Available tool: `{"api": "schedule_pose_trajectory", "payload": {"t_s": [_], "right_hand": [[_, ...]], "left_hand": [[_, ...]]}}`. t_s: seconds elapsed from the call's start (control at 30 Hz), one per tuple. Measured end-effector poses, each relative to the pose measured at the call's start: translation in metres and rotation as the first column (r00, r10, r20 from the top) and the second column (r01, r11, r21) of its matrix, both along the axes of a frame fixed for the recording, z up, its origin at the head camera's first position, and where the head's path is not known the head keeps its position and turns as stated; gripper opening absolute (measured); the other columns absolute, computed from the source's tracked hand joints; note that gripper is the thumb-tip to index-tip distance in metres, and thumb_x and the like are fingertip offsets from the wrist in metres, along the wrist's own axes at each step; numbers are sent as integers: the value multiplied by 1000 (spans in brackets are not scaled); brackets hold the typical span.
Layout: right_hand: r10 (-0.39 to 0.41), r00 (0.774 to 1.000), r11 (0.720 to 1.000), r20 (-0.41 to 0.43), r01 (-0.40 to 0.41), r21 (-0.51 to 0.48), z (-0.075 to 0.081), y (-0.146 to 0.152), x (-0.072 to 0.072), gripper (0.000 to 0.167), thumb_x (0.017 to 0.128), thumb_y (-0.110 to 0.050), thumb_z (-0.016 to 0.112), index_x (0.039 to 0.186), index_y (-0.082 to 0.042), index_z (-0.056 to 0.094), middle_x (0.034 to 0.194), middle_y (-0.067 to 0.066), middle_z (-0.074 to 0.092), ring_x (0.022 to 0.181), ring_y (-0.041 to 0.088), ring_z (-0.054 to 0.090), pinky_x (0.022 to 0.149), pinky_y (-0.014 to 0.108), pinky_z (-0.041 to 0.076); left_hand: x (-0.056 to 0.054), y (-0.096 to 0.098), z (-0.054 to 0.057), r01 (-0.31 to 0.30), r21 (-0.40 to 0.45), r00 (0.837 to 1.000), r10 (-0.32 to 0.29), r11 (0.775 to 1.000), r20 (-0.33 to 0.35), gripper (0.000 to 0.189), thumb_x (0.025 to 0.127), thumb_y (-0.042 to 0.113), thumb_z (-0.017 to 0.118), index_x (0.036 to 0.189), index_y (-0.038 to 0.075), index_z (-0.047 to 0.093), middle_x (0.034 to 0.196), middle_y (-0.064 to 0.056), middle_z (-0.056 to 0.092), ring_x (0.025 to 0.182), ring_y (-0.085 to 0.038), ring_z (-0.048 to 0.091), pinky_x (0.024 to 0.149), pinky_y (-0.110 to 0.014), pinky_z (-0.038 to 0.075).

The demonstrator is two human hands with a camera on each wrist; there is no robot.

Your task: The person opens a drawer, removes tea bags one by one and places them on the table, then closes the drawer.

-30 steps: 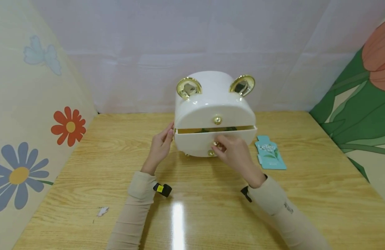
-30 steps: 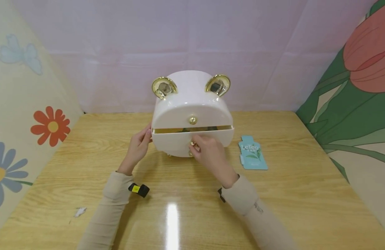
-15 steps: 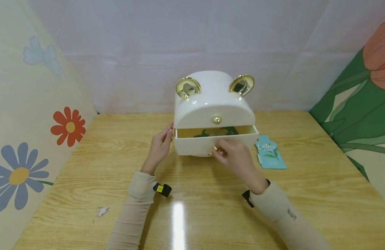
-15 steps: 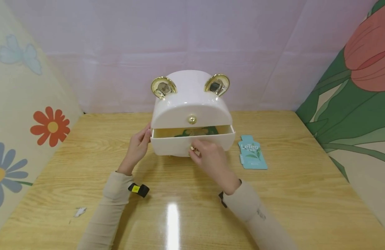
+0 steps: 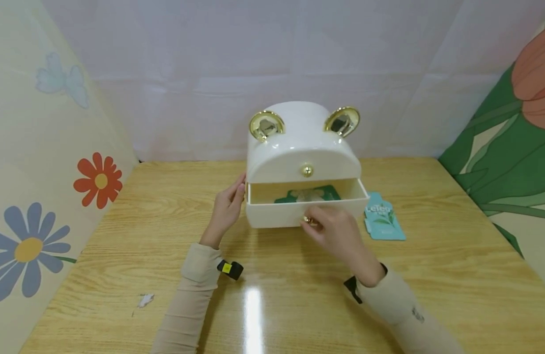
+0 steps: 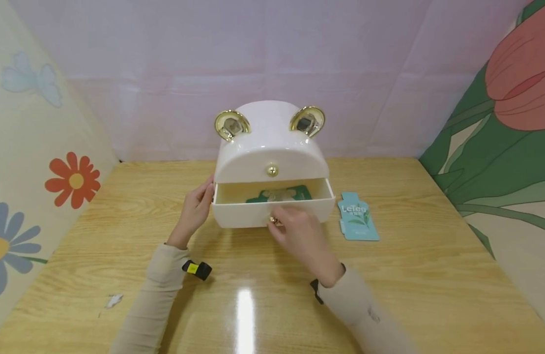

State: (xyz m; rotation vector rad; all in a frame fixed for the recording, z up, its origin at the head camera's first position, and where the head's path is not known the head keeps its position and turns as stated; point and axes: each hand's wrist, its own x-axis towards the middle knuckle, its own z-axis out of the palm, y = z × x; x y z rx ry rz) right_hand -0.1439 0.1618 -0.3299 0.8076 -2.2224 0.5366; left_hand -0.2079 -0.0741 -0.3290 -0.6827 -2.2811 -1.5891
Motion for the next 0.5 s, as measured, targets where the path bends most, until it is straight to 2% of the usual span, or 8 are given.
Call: {"api": "schedule_pose_trajectory", "payload": {"t_s": [0.3,0.5], "right_hand": [[3,1000,1000,9,-3,6,1,0,8,20,69,-6,74,71,-7,55,58,1,53,49,13,49,43,21,40],[1,1000,1000,7,-1,9,1,-1,13,20,68,-6,74,72,-7,55,59,1,54,48,11,48,43,20,40]], "left_hand": [[1,0,0,-2,6,1000,2,1000,22,34,97,3,38,129,-10,42,128,-24,45,107,-38,54,78,-46,51],[1,0,0,-6,14,1000,6,1000,2,33,97,1,39,128,-11,44,125,-26,48,100,-39,57,76,-47,51]]}}
